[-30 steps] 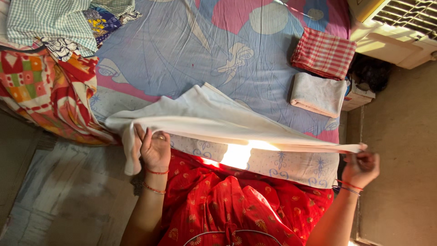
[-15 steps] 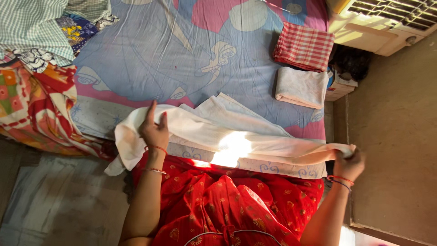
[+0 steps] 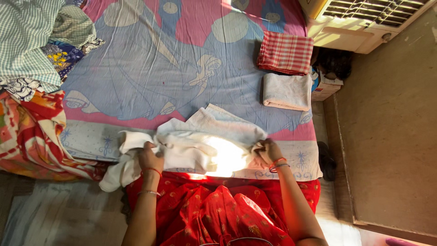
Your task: The person folds a red checkered towel and two white towels on a bed, smoothing each piece and stacking them neatly. The folded towels are placed on the bed surface.
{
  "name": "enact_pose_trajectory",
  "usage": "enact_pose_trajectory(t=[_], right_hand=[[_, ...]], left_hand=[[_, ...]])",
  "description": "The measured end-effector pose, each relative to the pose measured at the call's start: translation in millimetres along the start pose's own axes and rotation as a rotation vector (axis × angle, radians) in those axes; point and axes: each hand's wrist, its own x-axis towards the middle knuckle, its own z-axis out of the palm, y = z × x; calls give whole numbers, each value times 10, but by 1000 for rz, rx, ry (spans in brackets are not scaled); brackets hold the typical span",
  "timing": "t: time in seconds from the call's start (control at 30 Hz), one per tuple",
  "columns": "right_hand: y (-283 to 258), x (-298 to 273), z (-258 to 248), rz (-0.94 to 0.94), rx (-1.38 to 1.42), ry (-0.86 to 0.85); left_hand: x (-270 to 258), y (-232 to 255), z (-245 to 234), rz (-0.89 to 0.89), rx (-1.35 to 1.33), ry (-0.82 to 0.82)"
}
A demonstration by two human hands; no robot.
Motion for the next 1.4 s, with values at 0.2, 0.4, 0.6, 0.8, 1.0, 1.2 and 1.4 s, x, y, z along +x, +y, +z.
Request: enact_pose_trajectory(t=[0.2, 0.4, 0.6, 0.8, 1.0, 1.2, 1.4], right_hand=[[-324, 24, 10, 105, 496, -368], [-398, 862, -607, 10, 460, -271], [-195, 2263, -2279, 44, 376, 468], [-84, 2210, -2863, -85, 1096, 851], [101, 1588, -1897, 2, 809, 578], [365, 755, -696, 135, 486, 376], [535, 158, -537, 352, 767, 271]], left_hand=[[-515, 846, -474, -42, -764, -997], [17, 1286, -514, 179, -941, -1249], [2430, 1552, -1318, 433, -851, 130], [3001, 875, -2204, 378, -1406, 314], [2635, -583, -1664, -166, -1415, 411], [1972, -1603, -917, -542, -1412, 351], [1364, -2058, -847, -740, -1666, 329]])
